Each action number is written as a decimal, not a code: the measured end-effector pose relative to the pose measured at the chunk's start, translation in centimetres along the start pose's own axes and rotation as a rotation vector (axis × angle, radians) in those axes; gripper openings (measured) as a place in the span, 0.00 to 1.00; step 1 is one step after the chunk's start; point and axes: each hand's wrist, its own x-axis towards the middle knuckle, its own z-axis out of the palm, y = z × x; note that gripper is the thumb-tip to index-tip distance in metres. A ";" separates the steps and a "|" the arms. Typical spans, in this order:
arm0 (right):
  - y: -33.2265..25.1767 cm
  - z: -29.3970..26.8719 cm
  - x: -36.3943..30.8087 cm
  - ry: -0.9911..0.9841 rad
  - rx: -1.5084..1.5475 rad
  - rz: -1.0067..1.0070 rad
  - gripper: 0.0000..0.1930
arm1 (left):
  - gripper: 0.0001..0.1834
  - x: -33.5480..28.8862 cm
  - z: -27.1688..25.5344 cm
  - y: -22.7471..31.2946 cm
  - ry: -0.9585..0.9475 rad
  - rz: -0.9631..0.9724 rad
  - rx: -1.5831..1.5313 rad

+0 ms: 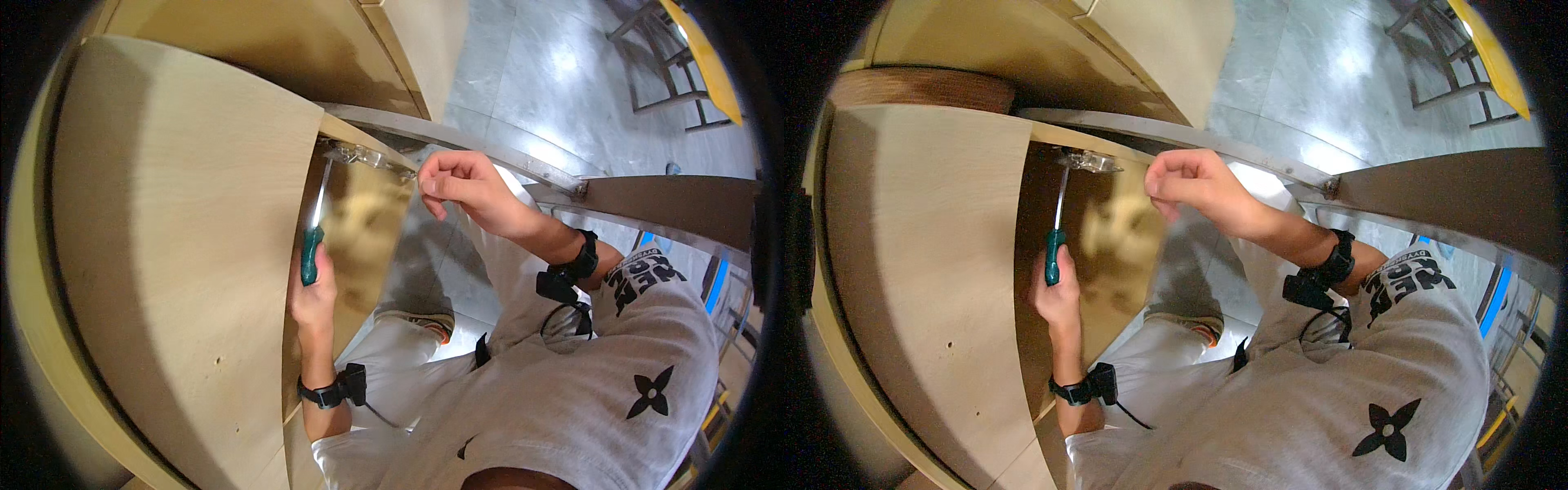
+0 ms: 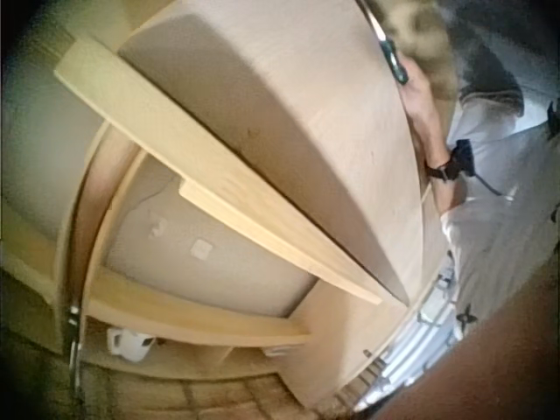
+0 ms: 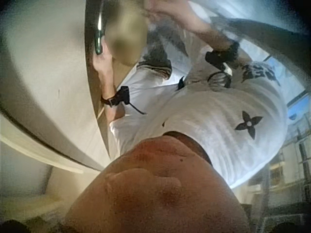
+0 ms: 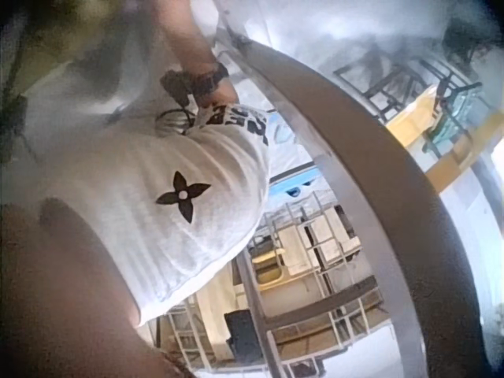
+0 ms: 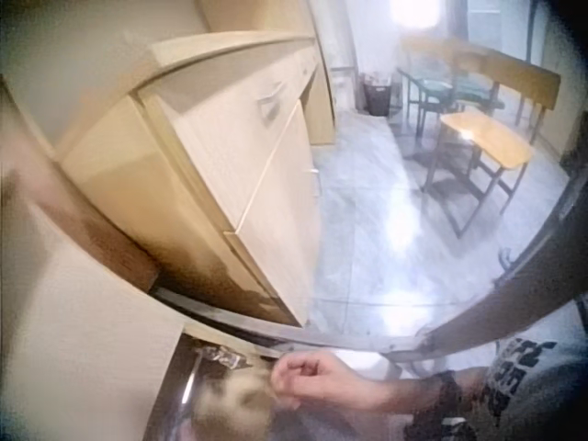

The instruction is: The person uses a screwdriver to tighten a hinge inside a cabinet, then places a wooden door on a surface and aligns a metal handle with holes. They use a screwdriver to secure screws into the handle through the door before moving the door back toward the cabinet frame.

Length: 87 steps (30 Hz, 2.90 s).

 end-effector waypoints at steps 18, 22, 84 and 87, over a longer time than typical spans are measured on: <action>-0.6 0.9 0.9 0.133 -0.302 -0.245 0.03 | 0.20 1.3 -2.6 1.5 -0.452 -0.763 -0.679; -1.2 1.6 0.5 0.090 -0.319 -0.224 0.03 | 0.16 0.3 -1.6 1.7 -0.186 -0.324 -0.164; -1.4 0.2 -0.8 0.090 -0.201 -0.205 0.02 | 0.20 0.1 -3.4 3.9 -0.352 -0.758 -0.800; -1.8 0.4 -0.8 0.073 -0.172 -0.180 0.02 | 0.19 0.3 -3.4 3.9 -0.352 -0.758 -0.821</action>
